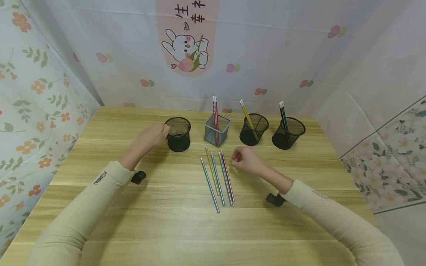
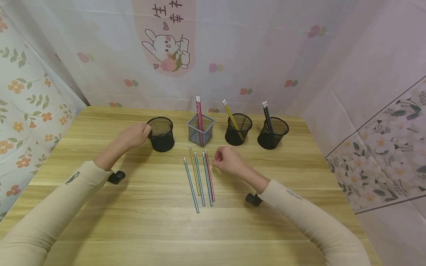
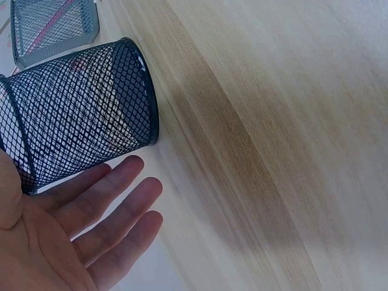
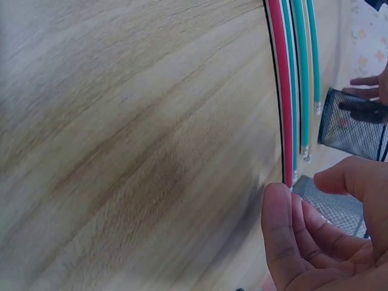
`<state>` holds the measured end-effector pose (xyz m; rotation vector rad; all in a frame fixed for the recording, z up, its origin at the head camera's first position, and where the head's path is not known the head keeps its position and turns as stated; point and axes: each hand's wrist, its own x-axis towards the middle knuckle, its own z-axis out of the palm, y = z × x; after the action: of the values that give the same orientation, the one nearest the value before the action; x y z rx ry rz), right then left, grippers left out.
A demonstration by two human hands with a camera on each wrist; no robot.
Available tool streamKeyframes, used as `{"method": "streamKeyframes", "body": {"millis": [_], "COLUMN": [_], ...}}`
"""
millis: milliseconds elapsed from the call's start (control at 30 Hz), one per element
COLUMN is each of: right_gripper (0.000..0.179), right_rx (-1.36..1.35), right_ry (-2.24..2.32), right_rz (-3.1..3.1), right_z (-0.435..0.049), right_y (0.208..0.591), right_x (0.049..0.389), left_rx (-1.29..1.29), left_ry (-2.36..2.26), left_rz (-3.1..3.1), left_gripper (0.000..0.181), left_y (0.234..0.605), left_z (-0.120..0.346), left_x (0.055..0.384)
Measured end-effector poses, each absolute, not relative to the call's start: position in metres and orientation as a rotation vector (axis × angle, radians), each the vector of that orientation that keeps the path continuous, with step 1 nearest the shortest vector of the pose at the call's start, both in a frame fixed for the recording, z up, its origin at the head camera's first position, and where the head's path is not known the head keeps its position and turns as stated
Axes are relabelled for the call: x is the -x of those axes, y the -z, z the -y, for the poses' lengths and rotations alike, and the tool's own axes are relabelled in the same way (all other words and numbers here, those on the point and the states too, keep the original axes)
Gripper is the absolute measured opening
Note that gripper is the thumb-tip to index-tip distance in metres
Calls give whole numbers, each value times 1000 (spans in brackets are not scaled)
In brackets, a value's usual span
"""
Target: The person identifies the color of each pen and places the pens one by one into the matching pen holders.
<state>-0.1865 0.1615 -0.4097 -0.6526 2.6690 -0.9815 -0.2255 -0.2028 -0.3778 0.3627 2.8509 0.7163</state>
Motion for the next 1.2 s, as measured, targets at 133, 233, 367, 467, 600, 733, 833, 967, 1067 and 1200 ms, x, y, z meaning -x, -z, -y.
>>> {"method": "streamKeyframes", "body": {"millis": [133,233,367,467,600,733,833,967,1067,1200], "right_gripper": [6,6,7,8,11,14,16,21,32,42], "right_rx": [652,641,635,636,648,665,655,636,623,569], "right_ry": [969,950,933,928,901,851,811,744,686,628], "right_rz": [-2661,-2665,-2665,-2664,-2692,-2737,-2752,-2752,-2741,-2716], "right_z": [-158,-154,-150,-146,-142,-139,-137,-134,-130,-126], "right_y": [413,414,414,415,416,414,412,411,408,405], "right_x": [187,187,187,187,188,188,188,189,191,193], "left_rx": [-366,-361,-359,-361,-348,-329,-349,-376,-398,-401], "left_ry": [-718,-726,-720,-718,-731,-746,-738,-727,-708,-706], "left_rz": [-2845,-2838,-2843,-2843,-2842,-2840,-2841,-2840,-2842,-2838], "left_gripper": [40,42,42,42,44,45,43,41,39,39], "left_y": [378,378,378,378,378,378,378,378,379,378], "left_z": [203,203,203,203,202,202,202,203,204,204], "left_x": [226,225,226,226,226,226,226,226,226,226]}}
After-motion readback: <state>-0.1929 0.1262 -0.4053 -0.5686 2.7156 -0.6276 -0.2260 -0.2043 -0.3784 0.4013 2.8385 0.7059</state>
